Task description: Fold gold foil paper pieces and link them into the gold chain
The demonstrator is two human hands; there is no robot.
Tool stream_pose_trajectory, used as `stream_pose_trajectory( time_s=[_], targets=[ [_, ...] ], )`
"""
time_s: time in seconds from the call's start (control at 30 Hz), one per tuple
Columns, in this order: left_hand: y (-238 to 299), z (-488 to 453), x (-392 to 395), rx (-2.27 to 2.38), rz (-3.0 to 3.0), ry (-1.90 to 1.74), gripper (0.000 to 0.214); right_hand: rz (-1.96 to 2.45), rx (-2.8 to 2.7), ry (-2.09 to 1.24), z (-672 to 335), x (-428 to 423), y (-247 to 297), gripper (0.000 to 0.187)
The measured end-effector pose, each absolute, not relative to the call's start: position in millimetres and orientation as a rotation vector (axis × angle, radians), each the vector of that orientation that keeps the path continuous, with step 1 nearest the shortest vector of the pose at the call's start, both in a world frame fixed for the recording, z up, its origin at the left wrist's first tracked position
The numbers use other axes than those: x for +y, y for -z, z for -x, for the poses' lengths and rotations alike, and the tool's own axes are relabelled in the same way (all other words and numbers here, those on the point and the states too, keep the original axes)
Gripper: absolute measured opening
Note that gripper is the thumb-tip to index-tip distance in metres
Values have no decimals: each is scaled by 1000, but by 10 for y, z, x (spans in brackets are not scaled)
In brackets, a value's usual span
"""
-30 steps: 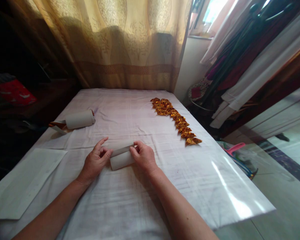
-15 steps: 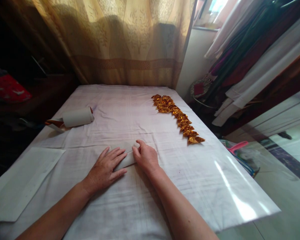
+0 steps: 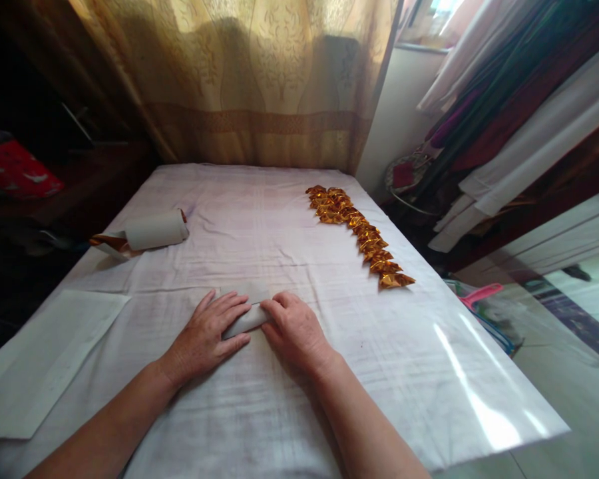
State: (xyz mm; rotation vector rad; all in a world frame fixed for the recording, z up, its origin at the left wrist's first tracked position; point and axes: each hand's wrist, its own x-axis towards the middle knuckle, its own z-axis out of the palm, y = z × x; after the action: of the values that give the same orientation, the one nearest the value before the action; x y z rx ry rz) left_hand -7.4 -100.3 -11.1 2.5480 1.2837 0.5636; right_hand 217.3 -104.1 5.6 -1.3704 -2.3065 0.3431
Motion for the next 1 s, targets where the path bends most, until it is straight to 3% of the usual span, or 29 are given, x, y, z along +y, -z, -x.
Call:
stream_pose_trajectory(
  time_s=[0.2, 0.37, 0.63, 1.0],
  targets=[
    [103, 103, -988, 1259, -2541, -588, 42, 1296, -2413, -86, -2124, -1051, -53, 25],
    [73, 140, -971, 1235, -2546, -569, 37, 1173, -2451, -209, -2103, -1056, -81, 29],
    [17, 337, -853, 1169, -2495, -550, 25, 1153, -2475, -215, -2134, -1019, -124, 20],
    [40, 298, -837, 1302, -2420, -725, 27, 1196, -2461, -233, -2131, -738, -88, 25]
  ],
)
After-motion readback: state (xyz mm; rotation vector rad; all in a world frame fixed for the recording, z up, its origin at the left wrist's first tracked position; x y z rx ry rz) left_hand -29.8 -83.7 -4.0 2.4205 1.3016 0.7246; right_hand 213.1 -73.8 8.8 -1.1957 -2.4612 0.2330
